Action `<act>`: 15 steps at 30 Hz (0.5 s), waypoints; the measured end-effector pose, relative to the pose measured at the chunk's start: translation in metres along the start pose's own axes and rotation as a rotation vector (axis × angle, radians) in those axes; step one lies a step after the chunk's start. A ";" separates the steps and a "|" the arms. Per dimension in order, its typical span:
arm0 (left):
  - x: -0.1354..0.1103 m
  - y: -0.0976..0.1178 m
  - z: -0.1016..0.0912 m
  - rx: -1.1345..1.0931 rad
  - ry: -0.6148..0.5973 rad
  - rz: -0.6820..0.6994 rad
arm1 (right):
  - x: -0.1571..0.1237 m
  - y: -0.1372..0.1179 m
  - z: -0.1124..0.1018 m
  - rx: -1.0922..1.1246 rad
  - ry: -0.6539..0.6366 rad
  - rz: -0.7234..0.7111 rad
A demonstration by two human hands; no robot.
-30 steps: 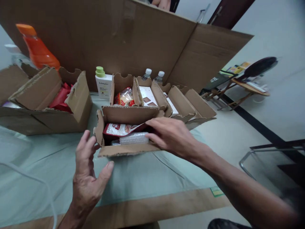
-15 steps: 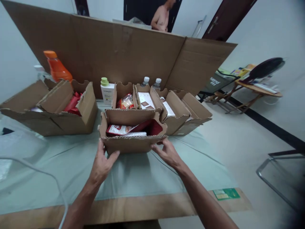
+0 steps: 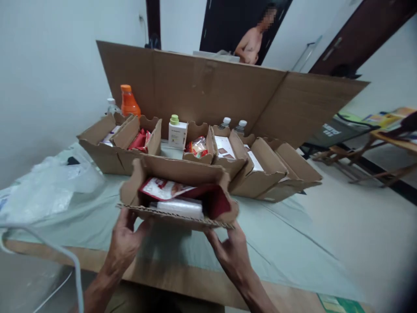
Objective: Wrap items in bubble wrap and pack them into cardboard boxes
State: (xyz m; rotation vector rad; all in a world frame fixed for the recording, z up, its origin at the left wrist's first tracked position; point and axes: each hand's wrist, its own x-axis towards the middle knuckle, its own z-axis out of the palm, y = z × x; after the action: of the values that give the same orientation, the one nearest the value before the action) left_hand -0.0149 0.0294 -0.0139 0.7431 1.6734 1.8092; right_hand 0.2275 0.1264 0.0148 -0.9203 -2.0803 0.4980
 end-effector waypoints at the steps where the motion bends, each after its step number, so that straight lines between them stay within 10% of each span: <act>1: 0.000 0.000 0.010 -0.023 -0.065 -0.020 | -0.011 0.002 -0.006 -0.049 0.037 0.022; 8: 0.032 -0.016 0.005 -0.069 -0.270 0.085 | -0.127 -0.009 0.007 -0.031 0.003 0.216; 11: 0.040 -0.016 -0.007 0.022 -0.183 0.073 | -0.125 0.001 0.009 0.048 -0.039 0.199; 15: -0.012 -0.030 -0.010 0.122 0.005 -0.021 | -0.080 0.027 -0.005 0.196 -0.101 0.277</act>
State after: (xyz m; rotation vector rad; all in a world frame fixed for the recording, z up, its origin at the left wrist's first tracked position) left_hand -0.0132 0.0156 -0.0453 0.7706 1.8003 1.7083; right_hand 0.2767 0.0841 -0.0389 -1.0899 -1.9589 0.8937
